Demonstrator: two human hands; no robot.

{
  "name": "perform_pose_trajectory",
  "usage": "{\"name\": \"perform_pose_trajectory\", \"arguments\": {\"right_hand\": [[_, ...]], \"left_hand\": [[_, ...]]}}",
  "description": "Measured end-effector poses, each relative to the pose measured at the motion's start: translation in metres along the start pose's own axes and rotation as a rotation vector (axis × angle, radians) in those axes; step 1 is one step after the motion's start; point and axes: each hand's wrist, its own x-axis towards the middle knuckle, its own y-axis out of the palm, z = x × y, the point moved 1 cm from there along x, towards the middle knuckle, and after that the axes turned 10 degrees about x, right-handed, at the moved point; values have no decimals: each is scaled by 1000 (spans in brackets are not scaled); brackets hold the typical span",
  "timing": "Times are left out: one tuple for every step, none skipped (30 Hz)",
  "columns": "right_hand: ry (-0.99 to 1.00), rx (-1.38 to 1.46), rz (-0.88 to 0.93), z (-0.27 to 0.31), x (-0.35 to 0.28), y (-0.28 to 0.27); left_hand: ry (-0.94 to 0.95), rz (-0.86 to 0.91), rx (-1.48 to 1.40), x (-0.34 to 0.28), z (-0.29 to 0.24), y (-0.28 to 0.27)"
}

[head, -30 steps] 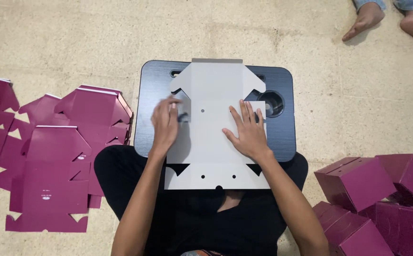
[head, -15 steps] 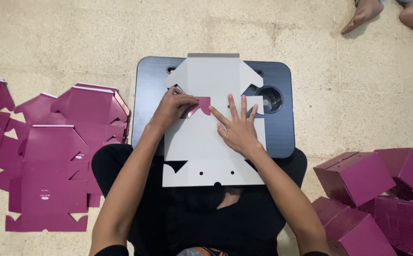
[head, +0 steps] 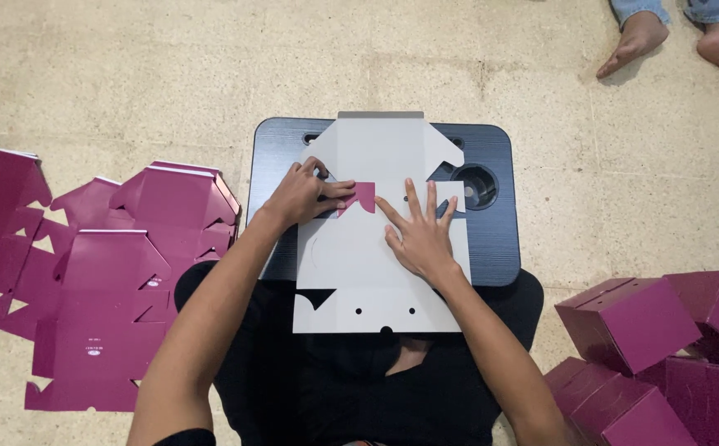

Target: Folding a flat cardboard template into a small purple box on a lap desk

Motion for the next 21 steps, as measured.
{"name": "perform_pose_trajectory", "arguments": {"right_hand": [[-4, 6, -11, 1, -1, -1], [-8, 12, -22, 1, -1, -2], [-8, 10, -24, 1, -2, -1], [-10, 14, -29, 1, -2, -1], [-13, 17, -33, 1, -1, 0], [-14, 13, -34, 1, -1, -1], [-13, 12, -44, 2, -2, -1], [-12, 10, -54, 3, -3, -1], [-17, 11, -53, 1, -2, 1], [-16, 7, -52, -1, -1, 4], [-18, 2, -52, -3, 2, 5], [-27, 0, -51, -3, 2, 5], [-13, -4, -47, -3, 2, 6], [1, -9, -42, -3, 2, 7], [-2, -9, -42, -4, 2, 10], [7, -8, -58, -5, 2, 13], [16, -11, -77, -8, 3, 15], [13, -14, -79, -7, 4, 12], [21, -2, -88, -5, 2, 11], [29, 10, -97, -4, 1, 11], [30, 11, -92, -4, 0, 11]], "left_hand": [[17, 42, 33, 2, 2, 1], [35, 84, 66, 3, 4, 2], [35, 81, 66, 5, 7, 5], [50, 91, 85, 8, 10, 8], [64, 100, 104, 10, 14, 10], [64, 96, 103, 14, 17, 18], [90, 77, 151, 16, 20, 25], [116, 58, 199, 18, 24, 33], [111, 58, 200, 15, 17, 26], [83, 43, 138, 11, 12, 19], [51, 24, 76, 9, 6, 12], [43, 22, 77, 7, 6, 19], [-14, -16, 0, 5, 6, 25], [-71, -54, -78, 4, 6, 31], [-74, -55, -77, 1, 4, 37], [-120, -82, -103, -1, 3, 41], [-166, -113, -130, -2, 2, 46], [-167, -117, -130, -2, 0, 40], [-150, -104, -135, -5, -3, 35], [-132, -92, -140, -7, -5, 30], [-133, -87, -143, -5, -3, 26]]}}
